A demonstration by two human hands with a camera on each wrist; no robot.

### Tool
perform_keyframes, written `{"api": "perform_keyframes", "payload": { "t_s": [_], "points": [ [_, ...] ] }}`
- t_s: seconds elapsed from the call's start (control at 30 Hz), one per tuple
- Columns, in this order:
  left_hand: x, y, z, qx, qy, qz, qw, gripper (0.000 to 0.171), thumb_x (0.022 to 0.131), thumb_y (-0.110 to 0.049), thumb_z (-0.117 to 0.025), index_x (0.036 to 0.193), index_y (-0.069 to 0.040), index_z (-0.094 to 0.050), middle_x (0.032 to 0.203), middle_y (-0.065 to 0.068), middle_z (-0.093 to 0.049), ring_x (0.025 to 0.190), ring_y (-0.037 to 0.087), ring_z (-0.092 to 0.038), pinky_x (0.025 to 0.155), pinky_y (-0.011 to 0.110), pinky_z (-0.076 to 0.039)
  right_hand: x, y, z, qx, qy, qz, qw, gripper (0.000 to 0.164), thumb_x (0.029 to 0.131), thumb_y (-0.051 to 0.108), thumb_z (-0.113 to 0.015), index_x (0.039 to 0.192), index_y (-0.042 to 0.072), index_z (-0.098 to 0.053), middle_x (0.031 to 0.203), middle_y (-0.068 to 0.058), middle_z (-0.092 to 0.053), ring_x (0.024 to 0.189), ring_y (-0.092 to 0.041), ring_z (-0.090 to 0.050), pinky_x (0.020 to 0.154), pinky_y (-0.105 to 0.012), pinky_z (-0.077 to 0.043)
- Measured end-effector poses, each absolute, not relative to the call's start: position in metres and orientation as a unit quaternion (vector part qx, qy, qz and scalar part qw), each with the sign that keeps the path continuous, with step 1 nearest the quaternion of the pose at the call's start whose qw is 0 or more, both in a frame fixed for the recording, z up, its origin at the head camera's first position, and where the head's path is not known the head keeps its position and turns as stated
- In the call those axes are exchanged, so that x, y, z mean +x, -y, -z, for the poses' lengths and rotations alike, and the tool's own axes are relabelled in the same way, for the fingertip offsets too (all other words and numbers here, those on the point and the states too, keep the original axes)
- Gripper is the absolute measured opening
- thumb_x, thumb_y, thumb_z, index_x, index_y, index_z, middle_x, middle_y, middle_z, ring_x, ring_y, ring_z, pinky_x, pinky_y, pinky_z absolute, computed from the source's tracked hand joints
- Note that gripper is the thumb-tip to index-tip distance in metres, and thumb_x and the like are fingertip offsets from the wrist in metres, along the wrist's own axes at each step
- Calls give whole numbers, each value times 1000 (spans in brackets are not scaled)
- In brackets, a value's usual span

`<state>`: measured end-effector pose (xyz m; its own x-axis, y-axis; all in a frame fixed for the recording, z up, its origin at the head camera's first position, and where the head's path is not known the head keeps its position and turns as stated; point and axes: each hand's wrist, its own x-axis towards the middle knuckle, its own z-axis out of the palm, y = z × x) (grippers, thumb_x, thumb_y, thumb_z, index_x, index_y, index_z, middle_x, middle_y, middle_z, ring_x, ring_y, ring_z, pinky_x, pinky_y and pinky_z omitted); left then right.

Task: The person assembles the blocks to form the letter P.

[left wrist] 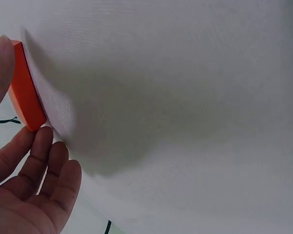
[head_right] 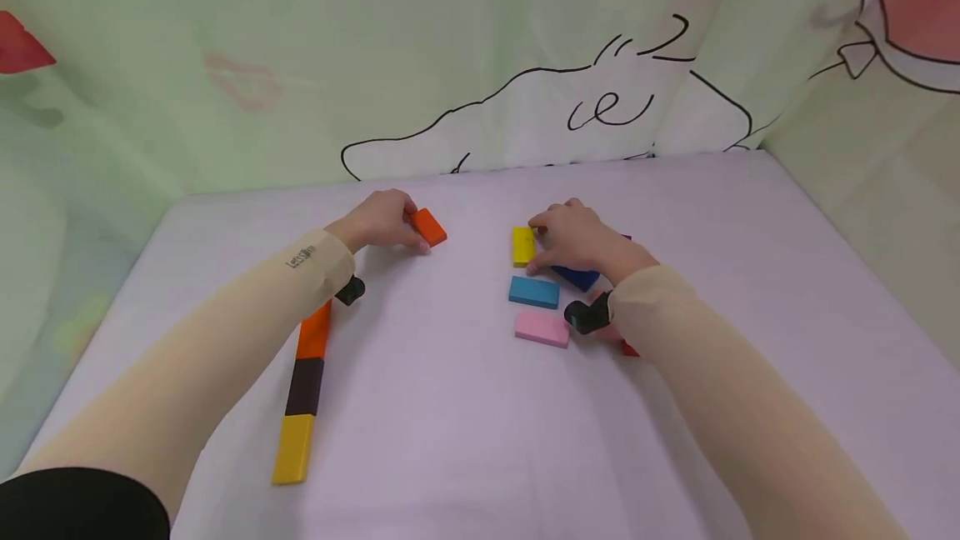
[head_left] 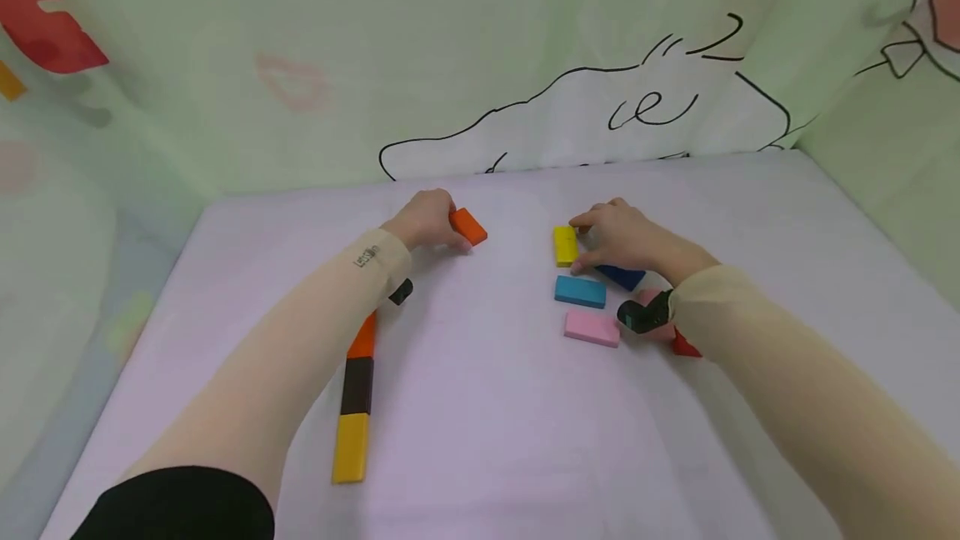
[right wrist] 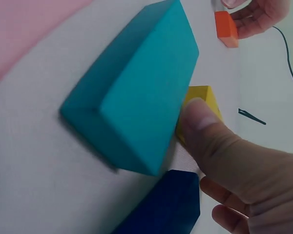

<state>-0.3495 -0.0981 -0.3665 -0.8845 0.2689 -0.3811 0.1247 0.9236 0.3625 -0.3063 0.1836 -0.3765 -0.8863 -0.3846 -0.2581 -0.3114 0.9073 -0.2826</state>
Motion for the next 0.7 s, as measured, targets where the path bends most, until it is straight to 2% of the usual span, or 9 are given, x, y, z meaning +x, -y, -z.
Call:
{"api": "perform_keyframes", "payload": {
  "t_s": [0.27,0.7],
  "points": [
    [-347,99,367,99,-958,-181,201,58,89,-29,-81,129,4,-56,120,14,-64,105,25,-56,100,34,-50,-308,-184,374,-156,-960,145,184,71,89,31,-81,145,-3,-53,138,-24,-62,128,-44,-43,110,-60,-43],
    [-341,99,365,93,-959,-190,190,50,90,-30,-79,121,3,-59,113,13,-65,101,23,-56,92,31,-51,-306,-176,375,-161,-958,156,177,63,92,27,-78,144,-1,-55,140,-23,-61,130,-43,-43,114,-61,-39]
  ]
}}
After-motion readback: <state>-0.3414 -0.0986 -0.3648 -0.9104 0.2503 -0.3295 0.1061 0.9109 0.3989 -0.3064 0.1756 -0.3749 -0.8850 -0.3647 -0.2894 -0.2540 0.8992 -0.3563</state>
